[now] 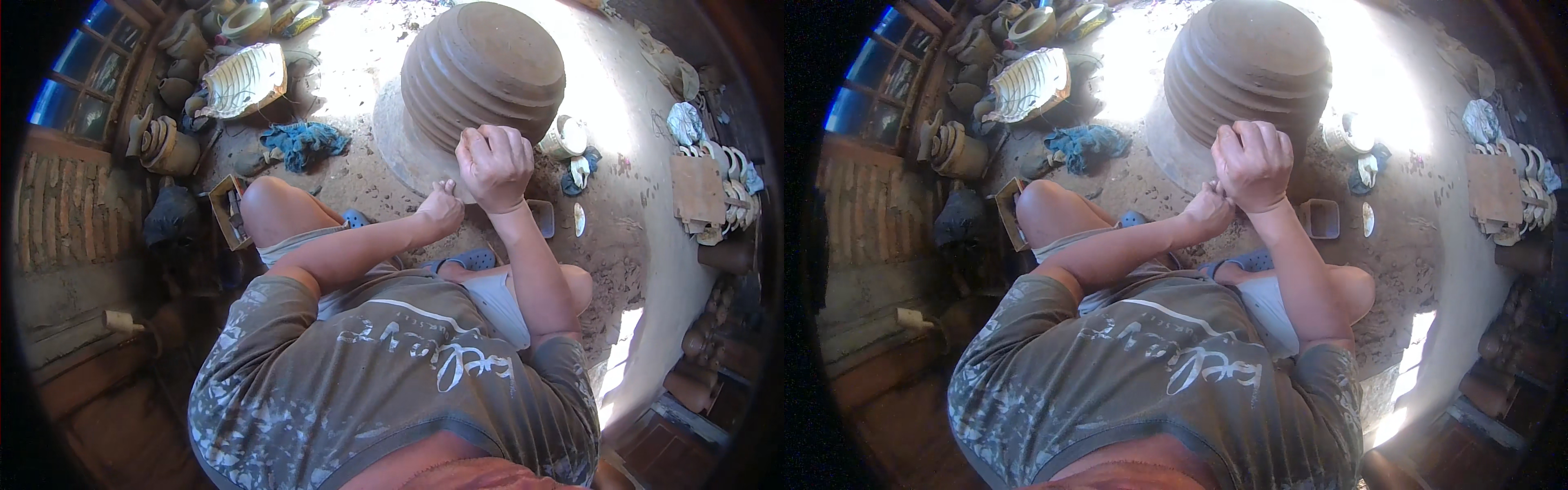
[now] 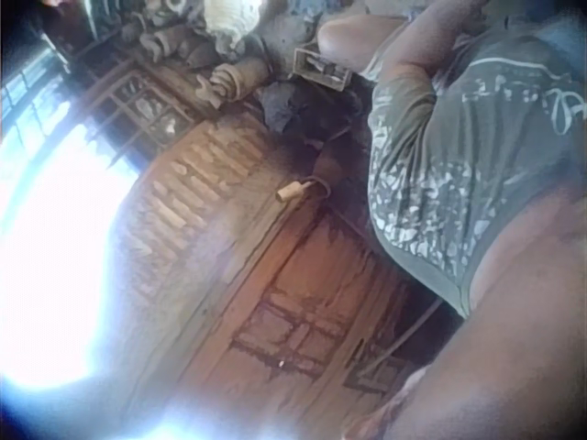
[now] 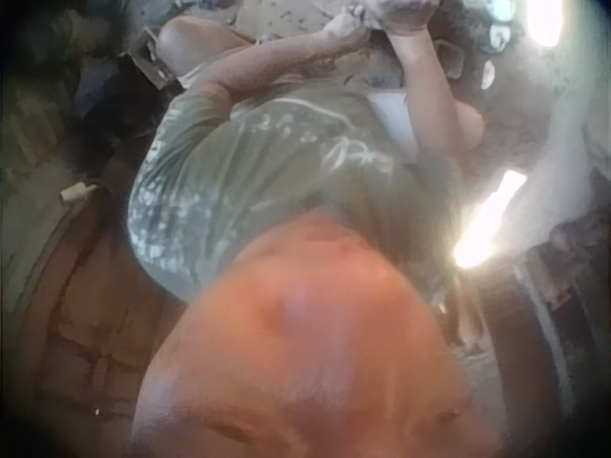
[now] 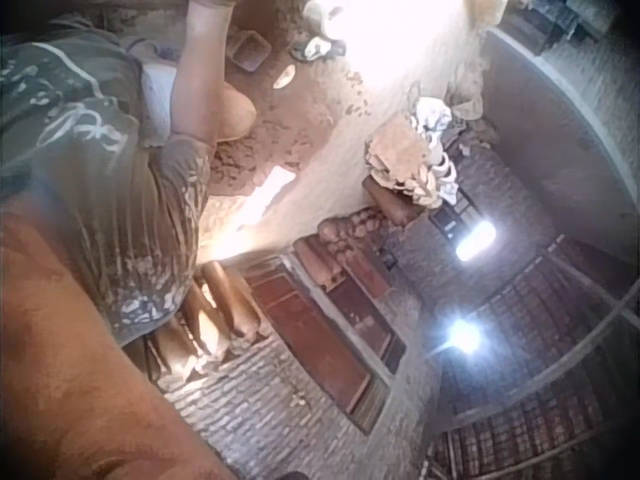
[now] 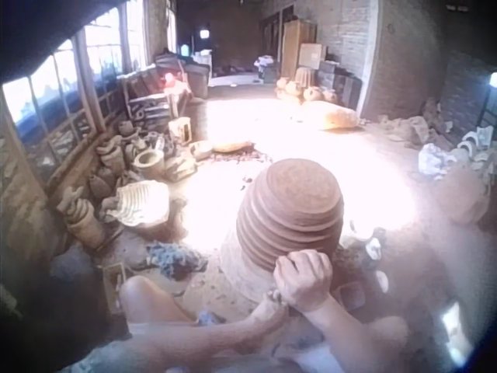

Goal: The person shapes a large clay vessel on a pottery wheel by hand, pressing into the sides to create grooves and smoothing the edges. The person leans over the rotating clay, occasionally pausing to check the form and wiping their hands.

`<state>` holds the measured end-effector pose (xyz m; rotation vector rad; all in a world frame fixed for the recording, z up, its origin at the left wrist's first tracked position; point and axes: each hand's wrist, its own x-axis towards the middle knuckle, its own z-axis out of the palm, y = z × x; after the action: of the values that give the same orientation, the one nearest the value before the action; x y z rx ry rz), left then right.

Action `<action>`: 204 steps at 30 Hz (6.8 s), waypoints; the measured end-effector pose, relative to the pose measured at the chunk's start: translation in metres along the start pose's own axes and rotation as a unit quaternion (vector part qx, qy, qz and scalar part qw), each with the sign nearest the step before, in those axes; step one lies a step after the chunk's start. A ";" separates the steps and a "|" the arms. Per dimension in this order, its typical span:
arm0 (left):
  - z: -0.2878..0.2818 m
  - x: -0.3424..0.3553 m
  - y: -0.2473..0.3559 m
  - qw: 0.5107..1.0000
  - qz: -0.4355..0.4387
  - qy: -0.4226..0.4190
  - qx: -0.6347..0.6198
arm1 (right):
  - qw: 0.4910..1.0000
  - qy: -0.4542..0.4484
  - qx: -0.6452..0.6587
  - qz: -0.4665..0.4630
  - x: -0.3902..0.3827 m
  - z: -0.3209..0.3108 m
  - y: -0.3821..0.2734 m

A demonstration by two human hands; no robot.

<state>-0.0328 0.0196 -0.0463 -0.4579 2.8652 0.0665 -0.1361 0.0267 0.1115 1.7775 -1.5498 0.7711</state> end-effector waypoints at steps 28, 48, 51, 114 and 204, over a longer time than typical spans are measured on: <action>-0.010 -0.051 -0.137 0.997 -0.045 -0.052 0.046 | 0.995 0.022 0.073 -0.059 -0.015 -0.015 0.059; -0.028 -0.050 -0.107 0.990 -0.036 -0.025 -0.132 | 0.576 0.046 0.467 0.669 -0.025 -0.004 0.113; -0.026 -0.054 -0.135 0.992 -0.081 0.009 -0.092 | 0.557 0.059 0.477 0.678 -0.024 -0.007 0.110; -0.035 -0.048 -0.070 0.991 -0.085 -0.092 -0.054 | 0.991 0.058 0.104 0.066 0.008 -0.016 -0.002; -0.042 -0.027 -0.165 0.984 -0.140 -0.110 -0.008 | 0.479 -0.454 -0.169 0.732 -0.659 -0.460 -0.040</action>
<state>0.0344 -0.1320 -0.0003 -0.7989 2.5607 0.0834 -0.1885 0.7947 -0.1232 -0.1069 -3.5685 -0.1086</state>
